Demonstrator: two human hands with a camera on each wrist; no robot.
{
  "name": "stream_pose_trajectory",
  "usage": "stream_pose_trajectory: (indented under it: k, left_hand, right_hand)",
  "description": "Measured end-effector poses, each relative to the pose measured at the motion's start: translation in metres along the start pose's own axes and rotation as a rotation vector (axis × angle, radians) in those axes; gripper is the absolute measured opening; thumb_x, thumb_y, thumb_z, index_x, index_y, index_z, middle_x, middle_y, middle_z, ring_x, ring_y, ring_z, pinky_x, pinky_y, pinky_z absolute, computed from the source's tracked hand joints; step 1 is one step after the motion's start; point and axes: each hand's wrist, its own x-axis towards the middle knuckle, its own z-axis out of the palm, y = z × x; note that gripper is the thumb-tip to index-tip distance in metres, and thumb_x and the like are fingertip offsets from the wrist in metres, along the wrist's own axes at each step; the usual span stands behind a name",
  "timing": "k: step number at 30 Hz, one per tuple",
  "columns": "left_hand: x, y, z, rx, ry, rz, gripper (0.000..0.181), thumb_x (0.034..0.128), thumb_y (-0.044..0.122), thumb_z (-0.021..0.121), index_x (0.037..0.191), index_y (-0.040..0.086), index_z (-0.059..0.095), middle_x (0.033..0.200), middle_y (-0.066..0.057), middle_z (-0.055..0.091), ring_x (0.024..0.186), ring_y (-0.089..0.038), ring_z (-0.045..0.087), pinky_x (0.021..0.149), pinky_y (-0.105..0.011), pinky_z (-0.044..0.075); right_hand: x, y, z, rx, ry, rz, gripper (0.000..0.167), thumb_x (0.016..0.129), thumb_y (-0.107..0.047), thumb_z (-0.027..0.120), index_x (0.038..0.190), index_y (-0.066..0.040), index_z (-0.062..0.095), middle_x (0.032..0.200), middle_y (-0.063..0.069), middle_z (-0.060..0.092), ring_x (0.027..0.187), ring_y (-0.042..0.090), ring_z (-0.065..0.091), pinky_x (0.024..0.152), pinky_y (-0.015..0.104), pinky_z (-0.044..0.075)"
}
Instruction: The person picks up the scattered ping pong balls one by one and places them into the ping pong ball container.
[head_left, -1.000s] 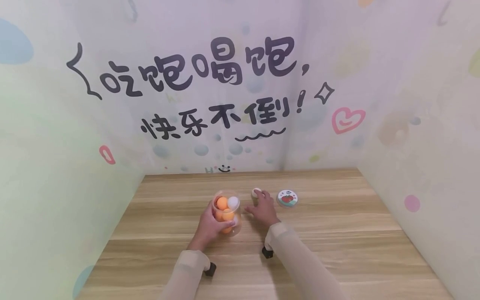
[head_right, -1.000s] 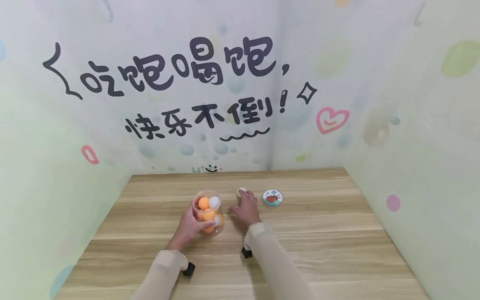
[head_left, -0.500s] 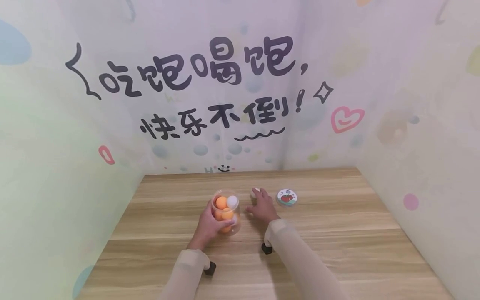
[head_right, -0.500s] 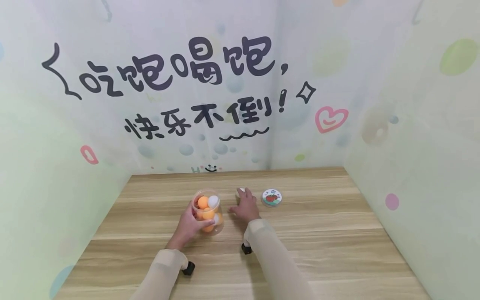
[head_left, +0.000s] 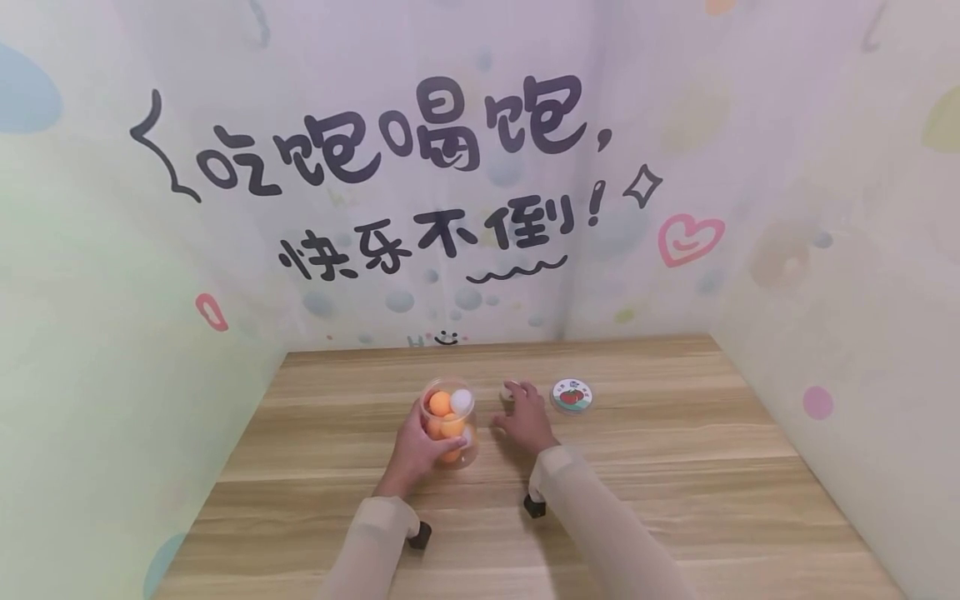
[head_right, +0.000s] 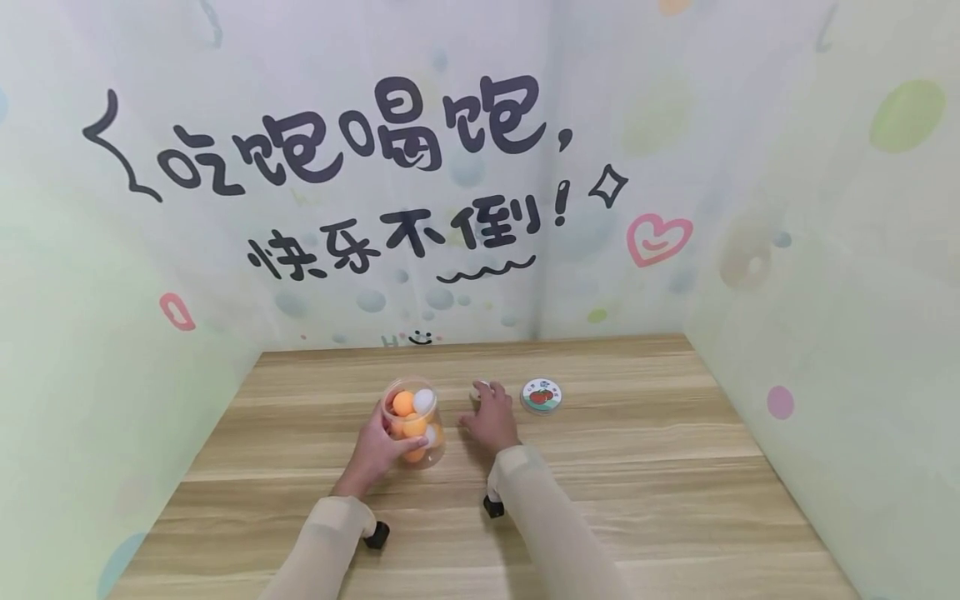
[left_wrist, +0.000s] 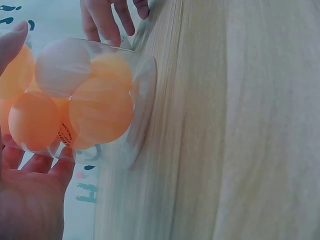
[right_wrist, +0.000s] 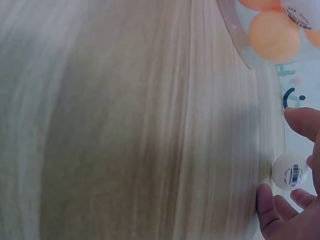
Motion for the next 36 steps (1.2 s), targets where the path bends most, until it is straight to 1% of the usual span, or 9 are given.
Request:
stream_pose_trajectory:
  k: [8,13,16,21,25,28,32,36]
  left_hand:
    - [0.0026,-0.0011,0.0015,-0.005,0.017,0.017,0.101,0.0658,0.023,0.092,0.148,0.013,0.034,0.137,-0.012,0.05,0.121,-0.027,0.051,0.105,-0.046,0.04]
    - [0.0036,-0.0006,0.0019,-0.001,0.02,0.0,0.101,0.0662,0.023,0.091,0.148,0.012,0.033,0.139,-0.012,0.049,0.123,-0.028,0.051,0.105,-0.047,0.04]
    - [0.0041,-0.0001,0.0011,0.0,0.019,-0.001,0.101,0.0665,0.022,0.091,0.148,0.012,0.033,0.139,-0.012,0.049,0.123,-0.028,0.051,0.105,-0.047,0.04]
    - [0.0045,0.0004,0.0009,-0.004,0.021,0.0,0.099,0.0667,0.02,0.091,0.147,0.011,0.034,0.139,-0.012,0.049,0.123,-0.027,0.051,0.105,-0.046,0.04]
    - [0.0048,0.0,0.0029,-0.012,0.019,-0.008,0.1,0.0667,0.02,0.091,0.148,0.012,0.034,0.139,-0.011,0.049,0.123,-0.027,0.05,0.105,-0.046,0.04]
    - [0.005,0.0002,0.0031,-0.016,0.017,-0.012,0.1,0.0667,0.02,0.091,0.148,0.012,0.034,0.139,-0.011,0.049,0.123,-0.027,0.051,0.105,-0.046,0.04]
    - [0.0055,0.0011,0.0023,-0.018,0.017,-0.011,0.1,0.0671,0.02,0.091,0.148,0.012,0.033,0.139,-0.012,0.049,0.123,-0.028,0.05,0.105,-0.047,0.04]
    - [0.0061,0.0004,0.0021,-0.009,0.019,-0.013,0.1,0.0672,0.023,0.091,0.148,0.012,0.033,0.14,-0.012,0.048,0.124,-0.028,0.05,0.105,-0.047,0.04]
  right_hand:
    - [0.0003,0.0038,0.0024,0.008,0.034,-0.021,0.063,0.079,-0.022,0.08,0.135,-0.011,0.054,0.139,0.018,0.043,0.126,0.037,0.041,0.1,0.051,0.043]
    - [0.0001,0.0049,0.0022,0.001,0.067,-0.033,0.057,0.079,-0.021,0.08,0.13,-0.009,0.056,0.138,0.017,0.042,0.126,0.036,0.041,0.101,0.05,0.043]
    - [0.0003,0.003,0.0015,-0.012,0.077,-0.038,0.059,0.079,-0.021,0.08,0.131,-0.008,0.055,0.142,0.018,0.039,0.128,0.038,0.038,0.101,0.052,0.042]
    - [0.0018,0.001,0.0008,-0.066,0.036,-0.028,0.069,0.079,-0.023,0.079,0.14,-0.01,0.049,0.15,0.019,0.033,0.131,0.042,0.037,0.1,0.056,0.041]
    - [0.0025,0.0029,0.0011,-0.102,0.001,-0.035,0.072,0.079,-0.024,0.078,0.143,-0.011,0.046,0.151,0.02,0.032,0.13,0.044,0.037,0.101,0.056,0.04]
    - [0.0027,0.0039,0.0017,-0.091,-0.001,-0.042,0.071,0.079,-0.022,0.079,0.142,-0.011,0.048,0.15,0.02,0.034,0.13,0.044,0.038,0.1,0.057,0.041]
    - [0.0025,0.0062,0.0031,-0.077,0.013,-0.064,0.069,0.078,-0.019,0.08,0.139,-0.011,0.051,0.147,0.02,0.037,0.127,0.043,0.041,0.099,0.055,0.043]
    - [0.001,0.006,0.0029,-0.036,0.024,-0.08,0.066,0.077,-0.015,0.079,0.137,-0.01,0.053,0.144,0.019,0.041,0.126,0.041,0.042,0.101,0.052,0.042]
